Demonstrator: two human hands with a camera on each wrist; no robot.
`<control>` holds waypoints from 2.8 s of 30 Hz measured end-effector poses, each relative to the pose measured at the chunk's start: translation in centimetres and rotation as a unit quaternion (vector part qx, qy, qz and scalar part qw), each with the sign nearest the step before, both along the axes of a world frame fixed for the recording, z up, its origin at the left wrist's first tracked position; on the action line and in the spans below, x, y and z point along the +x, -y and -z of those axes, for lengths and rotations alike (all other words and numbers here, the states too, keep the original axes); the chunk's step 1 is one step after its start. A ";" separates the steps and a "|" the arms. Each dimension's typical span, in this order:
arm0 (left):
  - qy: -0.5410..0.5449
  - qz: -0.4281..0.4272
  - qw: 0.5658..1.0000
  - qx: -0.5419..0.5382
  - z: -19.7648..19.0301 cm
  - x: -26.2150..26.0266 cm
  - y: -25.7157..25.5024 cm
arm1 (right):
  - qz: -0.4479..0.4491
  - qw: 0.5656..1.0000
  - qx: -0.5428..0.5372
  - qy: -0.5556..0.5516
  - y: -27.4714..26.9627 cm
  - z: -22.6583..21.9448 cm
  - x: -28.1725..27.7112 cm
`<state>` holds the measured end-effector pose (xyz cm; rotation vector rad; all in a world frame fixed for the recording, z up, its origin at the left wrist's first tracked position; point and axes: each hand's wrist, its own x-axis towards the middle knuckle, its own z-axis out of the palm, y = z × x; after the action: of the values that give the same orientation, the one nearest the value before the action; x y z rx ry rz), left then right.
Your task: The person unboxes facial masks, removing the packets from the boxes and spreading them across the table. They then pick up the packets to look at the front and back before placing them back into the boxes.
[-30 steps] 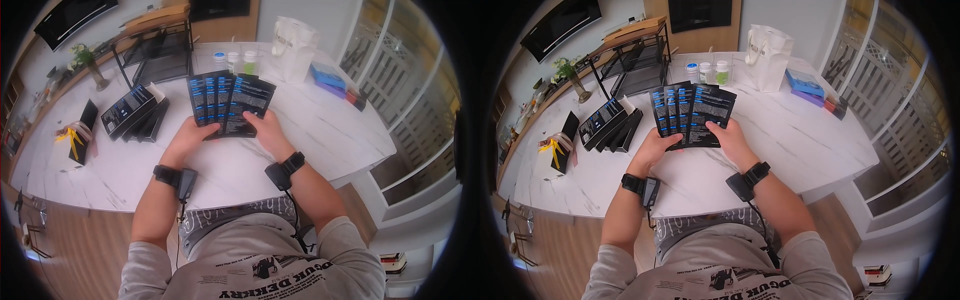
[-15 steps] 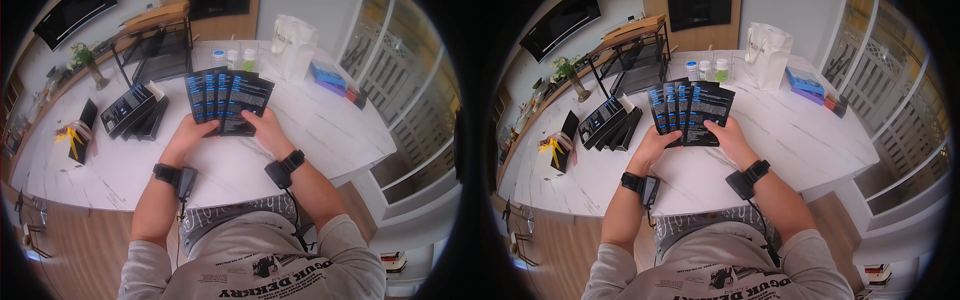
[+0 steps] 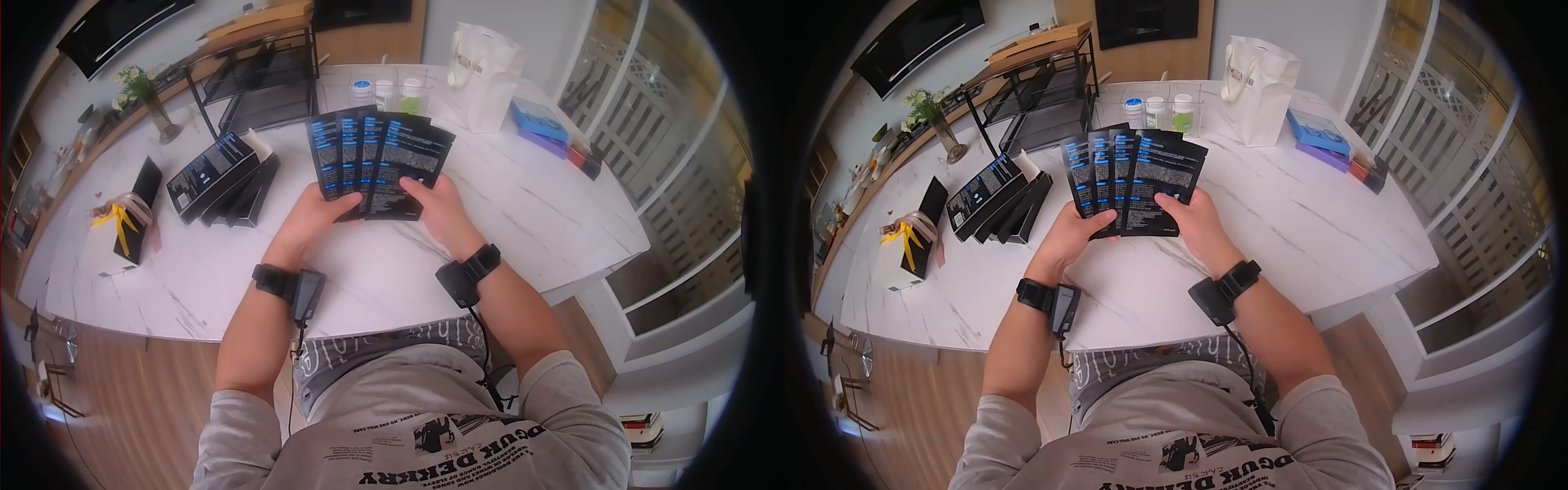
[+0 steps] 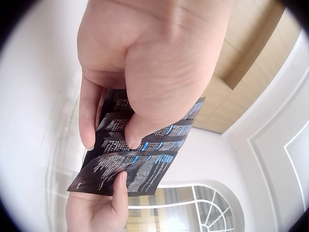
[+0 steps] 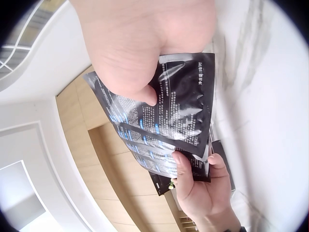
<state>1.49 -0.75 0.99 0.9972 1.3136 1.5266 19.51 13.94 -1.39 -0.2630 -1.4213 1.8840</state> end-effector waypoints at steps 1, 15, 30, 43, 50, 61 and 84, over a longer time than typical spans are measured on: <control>-0.001 0.003 1.000 0.003 0.0 -0.1 0.0 | 0.002 1.000 0.000 -0.002 -0.1 0.2 -0.1; -0.013 0.004 1.000 -0.004 0.0 -0.1 0.0 | -0.008 1.000 -0.010 -0.005 0.1 -0.1 0.0; -0.036 0.007 0.999 -0.022 -0.6 0.2 0.2 | 0.002 1.000 0.002 0.001 0.2 -0.1 0.0; -0.040 0.006 0.999 -0.027 -0.9 0.4 0.3 | 0.003 1.000 0.009 0.006 0.2 -0.1 0.0; -0.054 0.005 0.998 -0.035 -1.4 0.7 0.6 | 0.010 1.000 0.004 0.008 0.5 -0.3 0.0; -0.036 0.007 0.999 -0.016 -0.7 0.3 0.4 | 0.011 1.000 0.025 0.010 0.5 -0.3 0.2; -0.064 0.008 0.997 0.046 -0.1 -0.2 -0.4 | 0.033 0.999 -0.005 -0.027 0.3 0.1 -0.2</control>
<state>1.34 -0.34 1.05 1.1782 1.3288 1.5441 19.35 13.69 -1.45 -0.2588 -1.3503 1.8311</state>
